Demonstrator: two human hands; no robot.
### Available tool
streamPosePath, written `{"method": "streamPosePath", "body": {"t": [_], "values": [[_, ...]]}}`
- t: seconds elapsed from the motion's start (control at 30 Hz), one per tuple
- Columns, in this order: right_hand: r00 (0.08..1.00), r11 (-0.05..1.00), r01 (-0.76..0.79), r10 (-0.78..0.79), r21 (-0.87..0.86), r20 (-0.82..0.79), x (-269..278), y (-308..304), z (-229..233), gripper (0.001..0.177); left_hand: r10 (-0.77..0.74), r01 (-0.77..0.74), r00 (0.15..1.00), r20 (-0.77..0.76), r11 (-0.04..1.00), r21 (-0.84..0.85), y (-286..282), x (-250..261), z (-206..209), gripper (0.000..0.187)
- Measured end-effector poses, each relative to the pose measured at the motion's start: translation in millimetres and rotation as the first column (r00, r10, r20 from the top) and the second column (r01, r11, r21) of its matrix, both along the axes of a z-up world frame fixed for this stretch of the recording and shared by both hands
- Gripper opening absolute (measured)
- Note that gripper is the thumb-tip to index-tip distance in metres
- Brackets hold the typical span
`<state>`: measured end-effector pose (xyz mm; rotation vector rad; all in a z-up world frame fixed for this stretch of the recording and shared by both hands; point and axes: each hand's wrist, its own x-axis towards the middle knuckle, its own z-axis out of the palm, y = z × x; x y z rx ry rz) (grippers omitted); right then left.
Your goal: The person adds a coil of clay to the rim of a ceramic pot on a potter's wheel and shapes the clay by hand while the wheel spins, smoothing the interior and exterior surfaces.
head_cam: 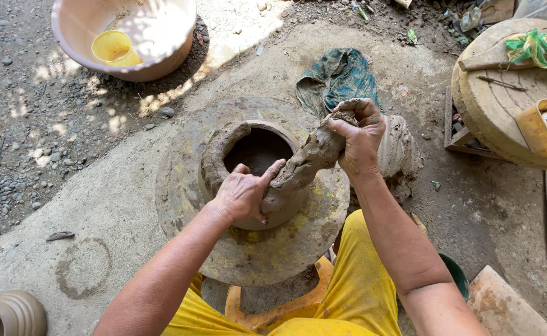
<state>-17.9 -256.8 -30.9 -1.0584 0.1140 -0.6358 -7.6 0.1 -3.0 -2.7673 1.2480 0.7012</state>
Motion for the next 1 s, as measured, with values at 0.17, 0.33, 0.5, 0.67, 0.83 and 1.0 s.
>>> {"method": "streamPosePath", "body": {"t": [0.17,0.33,0.5,0.67,0.83,1.0], "values": [[1.0,1.0,0.023,-0.023,0.01,-0.003,2,4,-9,0.037,-0.006,-0.03,0.991,-0.13,0.96,-0.277,9,15,-3,0.166],[0.999,0.998,0.045,-0.044,0.048,-0.028,-1,7,-16,0.036,-0.001,0.003,1.0,0.023,0.998,-0.069,6,1,-15,0.16],[0.997,0.996,0.054,-0.05,0.078,-0.052,-7,8,-16,0.035,-0.01,0.01,1.0,-0.005,0.999,-0.041,6,-3,-4,0.159],[0.996,0.991,0.059,-0.051,0.122,-0.07,-6,10,-19,0.033,-0.001,-0.009,0.999,-0.048,0.979,-0.202,2,-4,-1,0.161],[0.996,0.994,0.066,-0.061,0.087,-0.06,-4,11,-23,0.034,0.036,-0.033,0.999,0.027,0.995,-0.095,-2,-12,-18,0.154],[0.993,0.987,0.079,-0.065,0.141,-0.101,3,10,-20,0.033,0.094,-0.091,0.995,0.035,0.993,-0.071,-8,-15,-11,0.153]]}}
